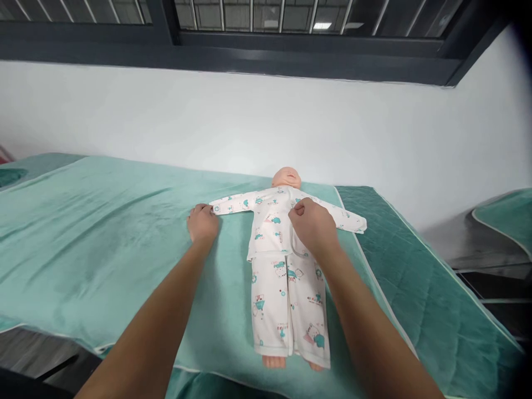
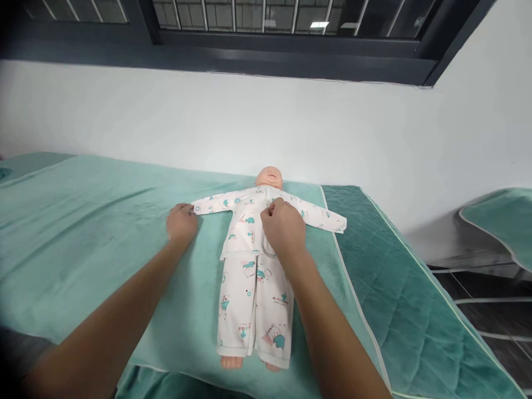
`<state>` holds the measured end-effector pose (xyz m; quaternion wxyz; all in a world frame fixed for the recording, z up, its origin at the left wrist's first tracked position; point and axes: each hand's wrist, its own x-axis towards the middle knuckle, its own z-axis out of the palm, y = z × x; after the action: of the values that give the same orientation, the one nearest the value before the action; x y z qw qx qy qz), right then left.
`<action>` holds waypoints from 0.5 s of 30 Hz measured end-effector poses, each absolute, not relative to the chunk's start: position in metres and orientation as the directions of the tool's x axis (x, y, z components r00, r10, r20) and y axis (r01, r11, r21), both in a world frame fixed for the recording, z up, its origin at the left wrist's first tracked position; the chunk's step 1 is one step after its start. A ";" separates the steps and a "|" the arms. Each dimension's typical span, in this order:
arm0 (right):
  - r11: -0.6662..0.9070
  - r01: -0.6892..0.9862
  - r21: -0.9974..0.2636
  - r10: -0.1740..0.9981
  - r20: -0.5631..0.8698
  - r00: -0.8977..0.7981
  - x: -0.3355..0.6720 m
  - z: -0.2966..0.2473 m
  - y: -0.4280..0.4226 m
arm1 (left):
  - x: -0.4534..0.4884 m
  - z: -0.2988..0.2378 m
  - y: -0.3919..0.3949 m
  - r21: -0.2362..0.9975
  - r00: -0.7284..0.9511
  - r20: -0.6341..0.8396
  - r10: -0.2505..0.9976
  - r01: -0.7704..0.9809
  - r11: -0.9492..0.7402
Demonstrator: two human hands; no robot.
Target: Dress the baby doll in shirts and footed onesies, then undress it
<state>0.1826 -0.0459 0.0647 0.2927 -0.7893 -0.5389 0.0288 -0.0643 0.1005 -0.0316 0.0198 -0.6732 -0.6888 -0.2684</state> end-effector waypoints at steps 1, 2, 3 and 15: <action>-0.256 0.855 -0.450 0.862 0.294 0.413 0.181 0.064 -0.047 | -0.064 -0.032 0.101 0.344 -0.093 0.390 0.916 0.938 -0.051; -0.266 0.875 -0.403 0.856 0.319 0.407 0.179 0.064 -0.047 | -0.064 -0.032 0.101 0.346 -0.094 0.392 0.915 0.937 -0.052; -0.278 0.889 -0.363 0.849 0.340 0.404 0.177 0.064 -0.047 | -0.064 -0.032 0.101 0.347 -0.095 0.394 0.914 0.936 -0.053; -0.138 0.852 -0.505 0.758 0.500 0.419 0.178 0.052 -0.043 | -0.065 -0.035 0.102 0.363 -0.093 0.412 0.907 0.929 -0.070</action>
<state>0.1782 -0.0433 0.0521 0.3797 -0.7518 -0.5355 -0.0618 -0.0653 0.1021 -0.0349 0.0197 -0.6732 -0.6818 -0.2857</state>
